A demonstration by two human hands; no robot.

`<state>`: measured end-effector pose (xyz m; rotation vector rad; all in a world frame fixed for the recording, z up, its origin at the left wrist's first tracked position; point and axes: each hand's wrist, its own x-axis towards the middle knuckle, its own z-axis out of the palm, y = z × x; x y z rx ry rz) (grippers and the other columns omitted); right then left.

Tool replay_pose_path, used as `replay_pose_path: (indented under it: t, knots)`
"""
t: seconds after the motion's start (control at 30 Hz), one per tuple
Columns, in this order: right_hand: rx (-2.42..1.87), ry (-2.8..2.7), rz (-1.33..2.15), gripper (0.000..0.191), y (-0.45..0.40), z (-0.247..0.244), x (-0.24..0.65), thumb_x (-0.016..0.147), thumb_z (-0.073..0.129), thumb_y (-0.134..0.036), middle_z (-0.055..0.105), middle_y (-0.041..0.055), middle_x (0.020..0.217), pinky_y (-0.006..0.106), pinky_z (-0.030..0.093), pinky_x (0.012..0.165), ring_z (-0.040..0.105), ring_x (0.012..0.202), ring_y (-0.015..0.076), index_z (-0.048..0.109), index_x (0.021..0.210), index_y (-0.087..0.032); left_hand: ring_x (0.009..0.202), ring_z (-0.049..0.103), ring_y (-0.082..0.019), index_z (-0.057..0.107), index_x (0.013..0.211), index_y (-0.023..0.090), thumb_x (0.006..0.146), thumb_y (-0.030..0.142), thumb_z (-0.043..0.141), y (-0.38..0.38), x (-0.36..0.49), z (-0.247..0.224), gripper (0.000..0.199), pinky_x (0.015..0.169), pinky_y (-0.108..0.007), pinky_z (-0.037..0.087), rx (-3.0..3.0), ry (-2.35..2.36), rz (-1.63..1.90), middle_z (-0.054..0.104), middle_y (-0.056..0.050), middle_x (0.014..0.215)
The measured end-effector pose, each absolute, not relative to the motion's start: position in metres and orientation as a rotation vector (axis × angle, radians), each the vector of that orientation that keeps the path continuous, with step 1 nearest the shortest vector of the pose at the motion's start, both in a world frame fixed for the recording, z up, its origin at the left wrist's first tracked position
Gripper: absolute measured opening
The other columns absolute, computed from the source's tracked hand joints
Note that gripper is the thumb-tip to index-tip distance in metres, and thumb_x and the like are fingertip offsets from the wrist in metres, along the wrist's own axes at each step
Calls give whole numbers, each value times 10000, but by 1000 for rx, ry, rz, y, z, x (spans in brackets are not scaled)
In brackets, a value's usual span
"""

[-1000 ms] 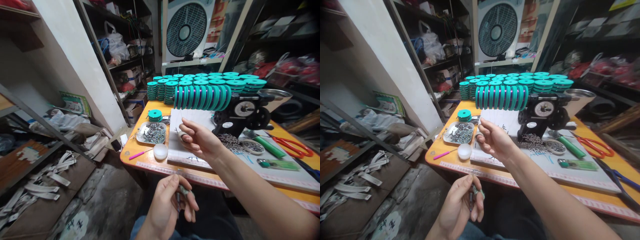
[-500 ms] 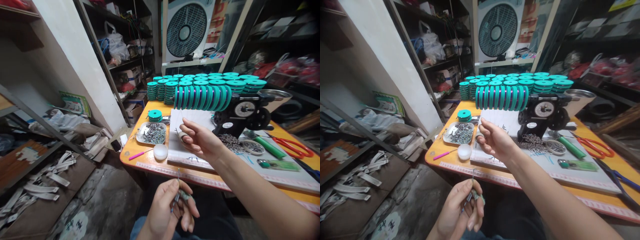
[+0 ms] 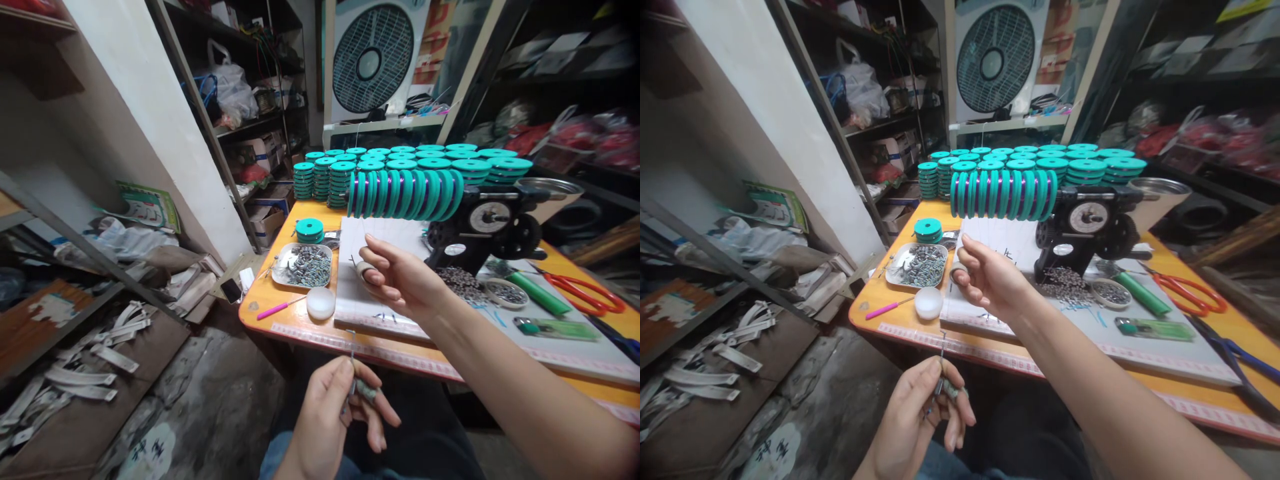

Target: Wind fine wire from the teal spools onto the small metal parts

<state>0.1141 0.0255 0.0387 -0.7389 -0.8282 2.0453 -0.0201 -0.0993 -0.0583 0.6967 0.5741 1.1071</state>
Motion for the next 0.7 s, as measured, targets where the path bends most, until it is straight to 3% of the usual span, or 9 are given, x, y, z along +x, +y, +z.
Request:
replay_pose_path:
  t: [0.2, 0.4, 0.47, 0.57, 0.7]
  knots:
    - [-739, -826, 2041, 465, 27, 38, 115, 940, 376, -387, 480, -5, 451, 111, 187, 234, 346, 257, 40, 315, 531, -172, 438, 466, -67, 618, 783, 66, 930, 287, 416, -98, -21, -53, 333, 491, -208, 404, 685, 648, 1144, 684, -121, 648]
    - [-707, -871, 2030, 467, 26, 39, 115, 915, 438, -396, 482, -11, 446, 116, 185, 241, 336, 268, 36, 297, 528, -174, 392, 411, -68, 616, 1033, 22, 959, 340, 299, -91, -21, -46, 455, 434, -202, 388, 645, 616, 1152, 665, -123, 595]
    - [-712, -869, 2026, 471, 26, 40, 116, 908, 451, -399, 480, -12, 441, 115, 187, 243, 337, 268, 35, 294, 525, -174, 340, 401, -66, 599, 985, 62, 964, 379, 284, -89, -20, -46, 448, 385, -182, 365, 683, 659, 1155, 657, -107, 541]
    - [-730, -857, 2024, 470, 26, 40, 117, 912, 436, -401, 478, -12, 439, 117, 180, 240, 332, 261, 37, 304, 522, -175, 292, 342, -45, 508, 819, 149, 949, 345, 366, -87, -17, -48, 275, 341, -143, 325, 680, 669, 1172, 631, -49, 477]
    - [-740, -827, 2005, 470, 27, 38, 118, 922, 415, -381, 473, -11, 429, 118, 174, 245, 320, 252, 35, 299, 517, -174, 279, 288, -29, 447, 794, 178, 934, 281, 409, -88, -16, -49, 178, 323, -131, 319, 655, 604, 1182, 624, -14, 486]
